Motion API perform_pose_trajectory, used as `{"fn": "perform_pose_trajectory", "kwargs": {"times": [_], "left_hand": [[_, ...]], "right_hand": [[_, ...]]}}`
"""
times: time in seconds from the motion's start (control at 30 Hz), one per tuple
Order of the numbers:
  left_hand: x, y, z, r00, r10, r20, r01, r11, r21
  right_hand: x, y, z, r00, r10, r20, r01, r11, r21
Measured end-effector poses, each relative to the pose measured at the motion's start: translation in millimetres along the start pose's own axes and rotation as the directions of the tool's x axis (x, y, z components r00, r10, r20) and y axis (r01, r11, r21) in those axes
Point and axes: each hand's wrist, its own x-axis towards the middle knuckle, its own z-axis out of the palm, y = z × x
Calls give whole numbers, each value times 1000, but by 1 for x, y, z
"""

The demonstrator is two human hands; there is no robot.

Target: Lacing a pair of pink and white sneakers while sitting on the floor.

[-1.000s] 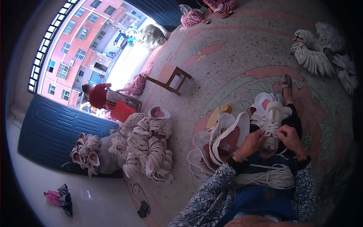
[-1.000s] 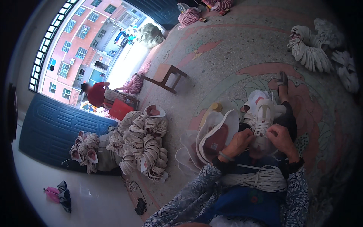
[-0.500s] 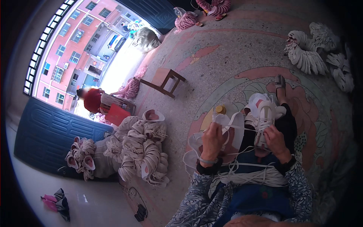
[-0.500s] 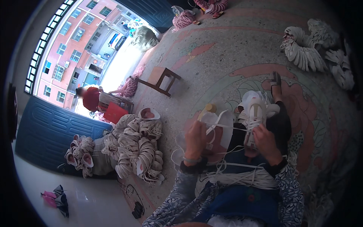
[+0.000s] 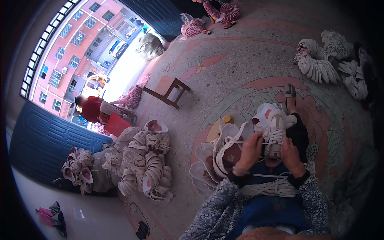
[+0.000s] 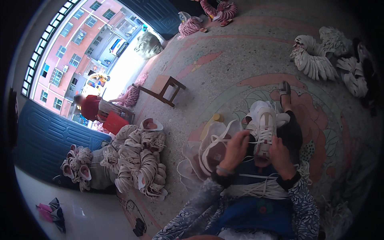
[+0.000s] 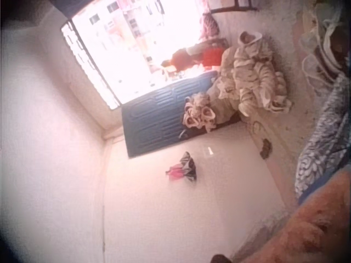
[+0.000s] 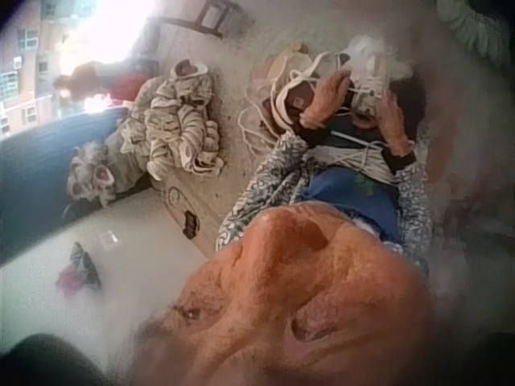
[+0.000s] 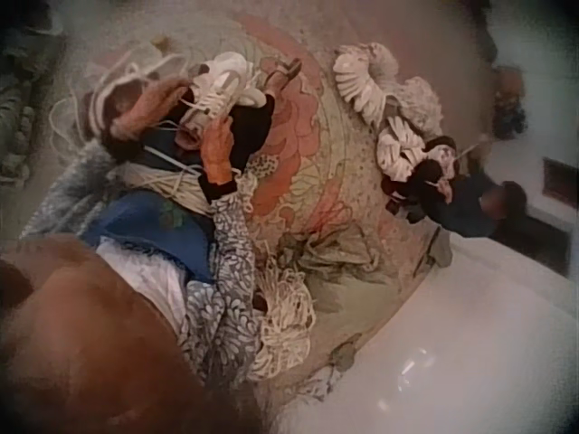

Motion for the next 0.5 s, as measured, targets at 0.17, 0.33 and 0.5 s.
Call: {"fn": "perform_pose_trajectory", "kwargs": {"times": [0.17, 0.33, 0.5], "left_hand": [[-3, -43, 52, 961, -12, 278, -58, 969, 241], [-8, -47, 41, 928, 56, 370, -199, 911, 361], [-12, -35, 33, 899, -206, 386, 149, 974, 172]], "right_hand": [[-7, 15, 8, 999, 13, -37, -9, 994, 110], [-4, 18, 8, 1000, 19, -16, -17, 996, 85], [-12, 37, 15, 999, 39, 3, -39, 998, 55]]}}
